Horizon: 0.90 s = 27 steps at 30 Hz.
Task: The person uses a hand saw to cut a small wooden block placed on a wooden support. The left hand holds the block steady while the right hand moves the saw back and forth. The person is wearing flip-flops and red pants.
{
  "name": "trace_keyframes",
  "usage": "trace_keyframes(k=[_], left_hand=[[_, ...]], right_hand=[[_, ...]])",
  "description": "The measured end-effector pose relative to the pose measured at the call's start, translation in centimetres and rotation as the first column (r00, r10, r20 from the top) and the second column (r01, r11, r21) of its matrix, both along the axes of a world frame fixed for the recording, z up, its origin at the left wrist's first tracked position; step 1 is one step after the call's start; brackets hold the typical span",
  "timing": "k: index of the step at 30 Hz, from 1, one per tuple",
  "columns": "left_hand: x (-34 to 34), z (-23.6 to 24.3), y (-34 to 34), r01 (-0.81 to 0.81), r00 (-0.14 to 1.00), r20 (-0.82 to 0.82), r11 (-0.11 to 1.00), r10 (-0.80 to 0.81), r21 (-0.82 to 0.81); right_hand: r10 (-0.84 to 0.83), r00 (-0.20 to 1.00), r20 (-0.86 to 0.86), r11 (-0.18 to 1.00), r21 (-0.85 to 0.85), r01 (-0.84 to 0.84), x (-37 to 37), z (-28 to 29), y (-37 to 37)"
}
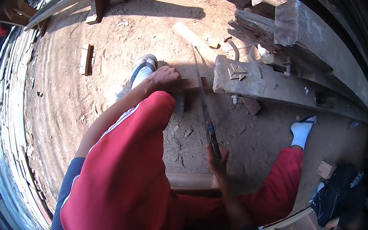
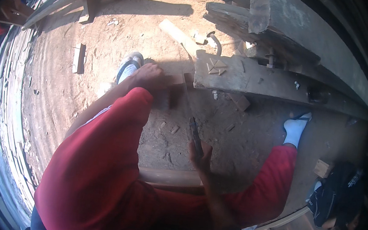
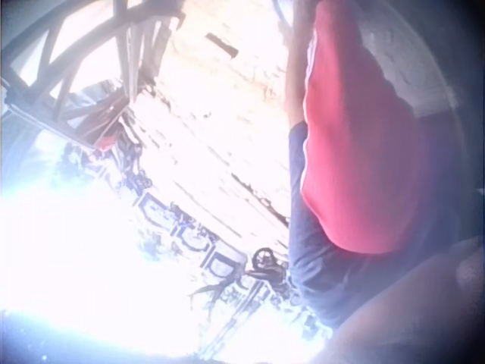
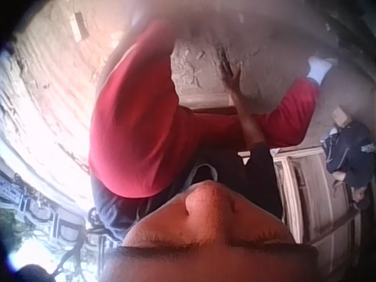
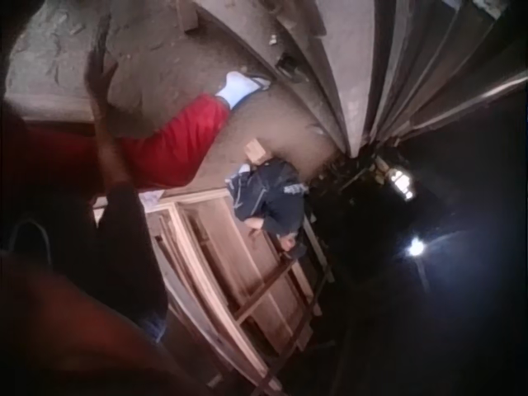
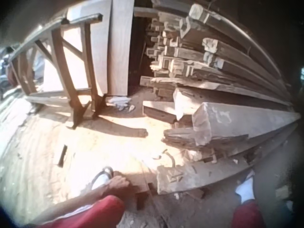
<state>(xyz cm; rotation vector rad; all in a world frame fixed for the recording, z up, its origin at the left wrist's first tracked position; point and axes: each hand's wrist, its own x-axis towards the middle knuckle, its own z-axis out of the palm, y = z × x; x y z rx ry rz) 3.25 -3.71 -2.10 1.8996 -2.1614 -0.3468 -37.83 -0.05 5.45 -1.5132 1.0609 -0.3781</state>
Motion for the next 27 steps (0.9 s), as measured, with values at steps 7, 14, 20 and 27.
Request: trace_keyframes(k=[7, 14, 20, 27], left_hand=[[-0.5, 1.5, 0.1, 0.021, 1.0, 0.0, 0.999, -0.021, -0.025], [0.7, -0.5, 1.6, 0.026, 0.999, -0.022, 0.998, -0.027, -0.061], [0.5, -0.4, 1.9, -0.04, 0.999, -0.004, 0.997, 0.041, 0.06], [-0.2, 0.1, 1.6, -0.072, 0.997, -0.012, 0.984, 0.075, 0.164]], right_hand=[[0.109, 0.988, -0.112, 0.982, -0.143, -0.124, -5.0, 1.0, 2.0], [-0.02, 0.999, 0.035, 0.999, 0.048, 0.019, 1.0, 0.0, -0.7], [0.045, 0.998, -0.035, 0.998, -0.035, -0.047, -2.8, 0.7, 1.3], [0.015, 0.999, -0.044, 0.999, -0.039, -0.017, -1.7, 0.6, 2.0]])
